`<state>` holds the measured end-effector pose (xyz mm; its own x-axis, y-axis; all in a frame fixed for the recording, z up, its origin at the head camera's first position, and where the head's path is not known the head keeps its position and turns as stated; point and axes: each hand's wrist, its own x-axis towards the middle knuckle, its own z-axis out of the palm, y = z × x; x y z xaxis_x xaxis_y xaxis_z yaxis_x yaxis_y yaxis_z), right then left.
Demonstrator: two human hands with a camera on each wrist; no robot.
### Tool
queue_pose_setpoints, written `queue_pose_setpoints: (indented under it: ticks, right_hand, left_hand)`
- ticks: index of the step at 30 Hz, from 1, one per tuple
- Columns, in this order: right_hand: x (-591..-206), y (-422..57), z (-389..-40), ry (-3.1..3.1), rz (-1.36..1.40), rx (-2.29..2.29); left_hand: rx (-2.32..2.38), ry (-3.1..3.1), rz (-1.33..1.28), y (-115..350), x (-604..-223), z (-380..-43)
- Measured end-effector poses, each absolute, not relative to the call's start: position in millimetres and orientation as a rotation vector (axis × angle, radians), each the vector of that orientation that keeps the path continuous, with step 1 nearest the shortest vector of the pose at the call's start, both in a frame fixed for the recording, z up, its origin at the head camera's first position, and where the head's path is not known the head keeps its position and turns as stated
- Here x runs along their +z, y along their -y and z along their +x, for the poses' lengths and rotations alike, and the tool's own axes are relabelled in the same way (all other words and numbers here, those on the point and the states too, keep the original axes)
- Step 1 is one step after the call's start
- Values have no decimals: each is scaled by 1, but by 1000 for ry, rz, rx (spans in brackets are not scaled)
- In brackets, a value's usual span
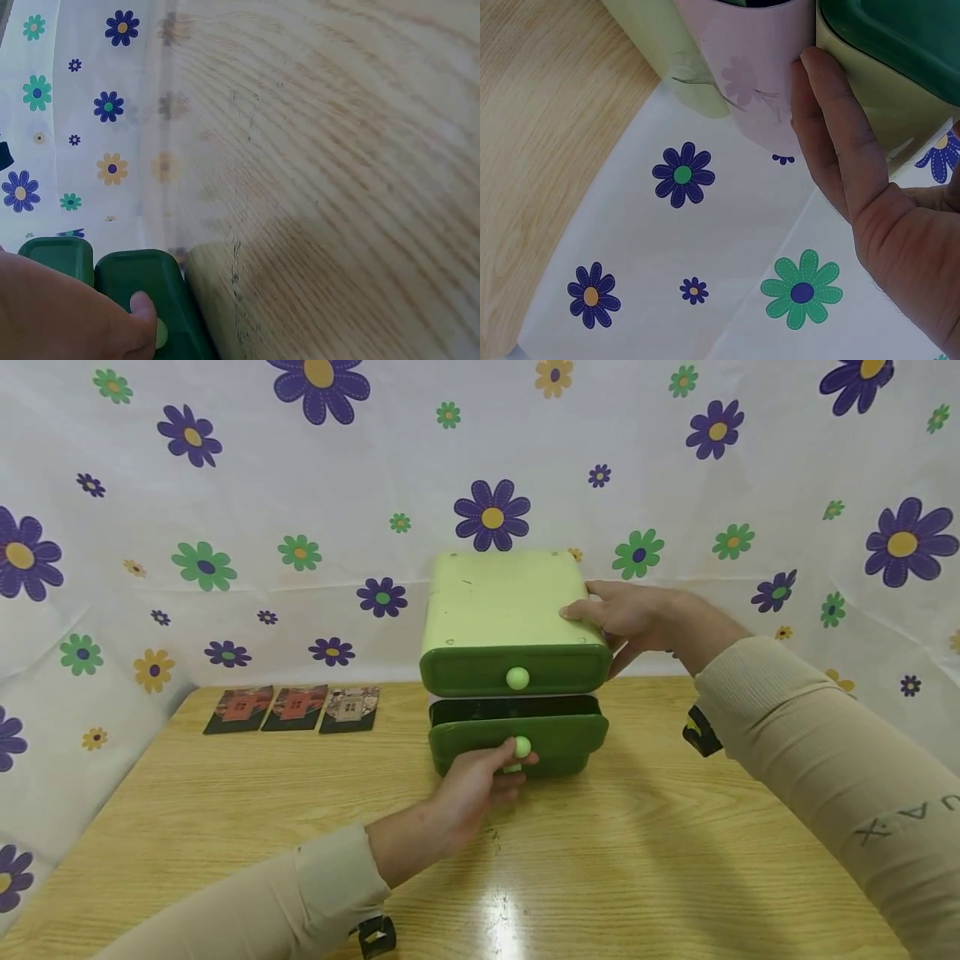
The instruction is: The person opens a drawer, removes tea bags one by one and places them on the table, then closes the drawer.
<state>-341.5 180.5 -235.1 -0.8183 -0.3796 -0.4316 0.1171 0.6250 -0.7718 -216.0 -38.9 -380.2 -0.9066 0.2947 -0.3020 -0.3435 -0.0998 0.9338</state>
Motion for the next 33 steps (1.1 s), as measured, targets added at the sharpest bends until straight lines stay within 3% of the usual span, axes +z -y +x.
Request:
queue_pose_setpoints:
  ticks: [19, 33]
  right_hand:
    - [-236, -180, -342, -2284, -211, -1137]
    - [-237, -180, -340, -2299, -214, -1137]
  left_hand:
    - [2238, -1684, 30, 35, -390, -215]
    - [2235, -1589, -35, 38, -388, -191]
